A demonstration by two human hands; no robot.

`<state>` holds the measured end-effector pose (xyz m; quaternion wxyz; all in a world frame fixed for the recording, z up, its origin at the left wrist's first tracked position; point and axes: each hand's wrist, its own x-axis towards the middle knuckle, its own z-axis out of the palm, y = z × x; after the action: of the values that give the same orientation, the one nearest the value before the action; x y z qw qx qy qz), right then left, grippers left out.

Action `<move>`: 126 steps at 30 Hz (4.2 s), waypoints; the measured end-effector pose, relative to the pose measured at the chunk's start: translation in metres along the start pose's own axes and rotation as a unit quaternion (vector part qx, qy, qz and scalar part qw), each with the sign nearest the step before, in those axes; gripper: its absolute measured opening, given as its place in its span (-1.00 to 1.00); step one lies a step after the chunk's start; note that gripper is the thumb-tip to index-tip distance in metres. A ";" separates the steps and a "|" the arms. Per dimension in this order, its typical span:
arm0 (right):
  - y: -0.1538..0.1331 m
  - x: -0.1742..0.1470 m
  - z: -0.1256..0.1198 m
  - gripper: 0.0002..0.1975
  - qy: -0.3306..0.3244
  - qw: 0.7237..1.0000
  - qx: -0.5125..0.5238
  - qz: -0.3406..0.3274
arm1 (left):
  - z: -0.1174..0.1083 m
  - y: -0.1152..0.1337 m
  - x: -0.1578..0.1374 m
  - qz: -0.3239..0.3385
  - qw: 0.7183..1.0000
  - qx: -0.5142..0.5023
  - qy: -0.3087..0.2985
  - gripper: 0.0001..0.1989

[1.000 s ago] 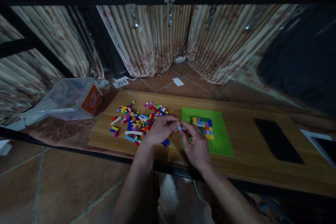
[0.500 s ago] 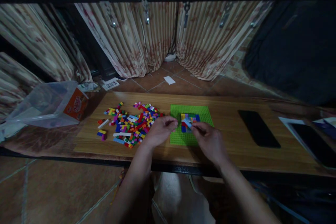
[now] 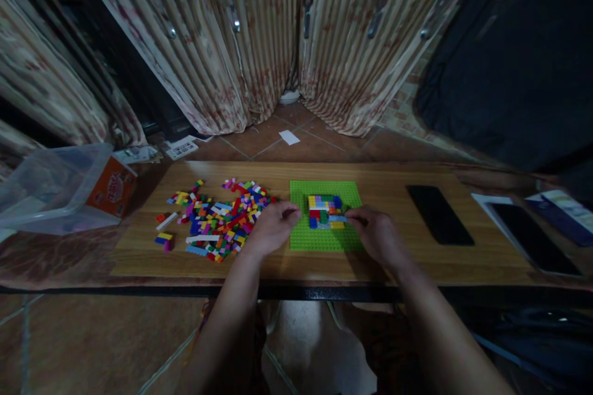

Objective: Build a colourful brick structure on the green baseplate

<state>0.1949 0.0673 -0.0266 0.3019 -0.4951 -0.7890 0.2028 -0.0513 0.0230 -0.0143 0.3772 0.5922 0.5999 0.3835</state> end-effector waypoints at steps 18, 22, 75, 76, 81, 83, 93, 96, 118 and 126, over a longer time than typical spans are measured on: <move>0.006 -0.002 0.000 -0.85 -0.044 0.997 0.042 -0.049 | 0.009 0.014 -0.003 -0.005 0.997 0.079 -0.021 -0.80; 0.001 -0.003 -0.002 -0.84 -0.061 0.995 0.052 -0.052 | 0.018 0.017 -0.003 0.002 0.992 0.122 -0.022 -0.80; 0.001 0.003 0.013 -0.83 -0.027 0.982 0.163 0.088 | 0.053 0.018 0.003 -0.052 0.984 0.162 0.047 -0.86; 0.000 0.003 0.014 -0.84 -0.030 0.983 0.160 0.088 | 0.053 0.018 0.003 -0.052 0.984 0.161 0.048 -0.86; -0.002 0.004 0.013 -0.87 -0.022 0.985 0.147 0.085 | 0.053 0.017 0.004 -0.055 0.985 0.158 0.052 -0.88; -0.003 0.005 0.014 -0.88 -0.020 0.986 0.142 0.086 | 0.053 0.017 0.005 -0.063 0.986 0.149 0.051 -0.89; -0.003 0.005 0.015 -0.87 -0.032 0.988 0.124 0.081 | 0.059 0.024 0.003 -0.113 0.979 0.153 0.078 -0.90; -0.001 0.005 0.015 -0.84 -0.044 0.984 0.148 0.086 | 0.059 0.022 0.001 -0.096 0.980 0.153 0.080 -0.90; -0.054 0.000 0.026 -0.75 0.052 0.981 0.186 0.001 | -0.044 0.002 0.000 -0.041 0.898 -0.216 0.382 -0.73; -0.082 -0.002 0.058 -0.79 -0.017 0.991 0.080 -0.105 | -0.055 0.006 -0.010 -0.048 0.850 -0.338 0.402 -0.71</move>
<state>0.1026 0.0295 -0.0192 0.3465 -0.3801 -0.8230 0.2412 -0.0988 0.0118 0.0144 0.2979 0.1927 0.5607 0.7482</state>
